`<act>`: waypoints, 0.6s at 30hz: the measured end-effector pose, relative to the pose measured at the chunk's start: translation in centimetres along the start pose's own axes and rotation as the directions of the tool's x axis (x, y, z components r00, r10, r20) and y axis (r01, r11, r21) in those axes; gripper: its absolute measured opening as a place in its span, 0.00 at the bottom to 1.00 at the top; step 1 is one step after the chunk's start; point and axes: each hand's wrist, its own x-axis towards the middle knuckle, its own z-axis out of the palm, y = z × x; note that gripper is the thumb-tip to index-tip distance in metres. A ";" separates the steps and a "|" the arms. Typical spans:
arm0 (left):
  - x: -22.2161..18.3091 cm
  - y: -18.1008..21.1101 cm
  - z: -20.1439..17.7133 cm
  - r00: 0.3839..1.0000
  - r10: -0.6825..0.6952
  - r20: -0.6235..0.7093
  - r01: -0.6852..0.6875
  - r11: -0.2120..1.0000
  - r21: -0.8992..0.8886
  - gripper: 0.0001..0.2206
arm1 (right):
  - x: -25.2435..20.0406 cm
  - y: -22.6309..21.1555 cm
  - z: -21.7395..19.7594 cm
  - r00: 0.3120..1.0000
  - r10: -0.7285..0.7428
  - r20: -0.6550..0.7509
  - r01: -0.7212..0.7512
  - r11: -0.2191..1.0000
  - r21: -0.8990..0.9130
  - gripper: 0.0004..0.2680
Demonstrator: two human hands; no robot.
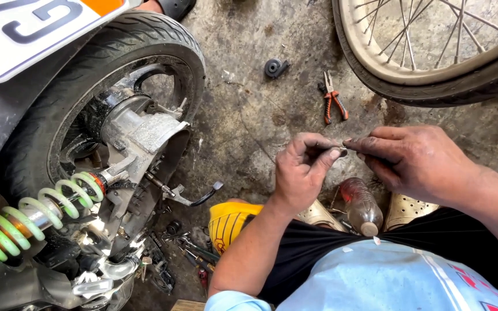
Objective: Disassembling and inspecting a small motorcycle component using pliers and a screwdriver in a repair shop.
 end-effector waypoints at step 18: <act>1.8 -2.3 0.5 0.990 -0.101 -0.099 0.071 0.962 -0.263 0.15 | 0.7 1.1 3.2 0.982 -0.014 -0.191 0.013 1.000 -0.003 0.11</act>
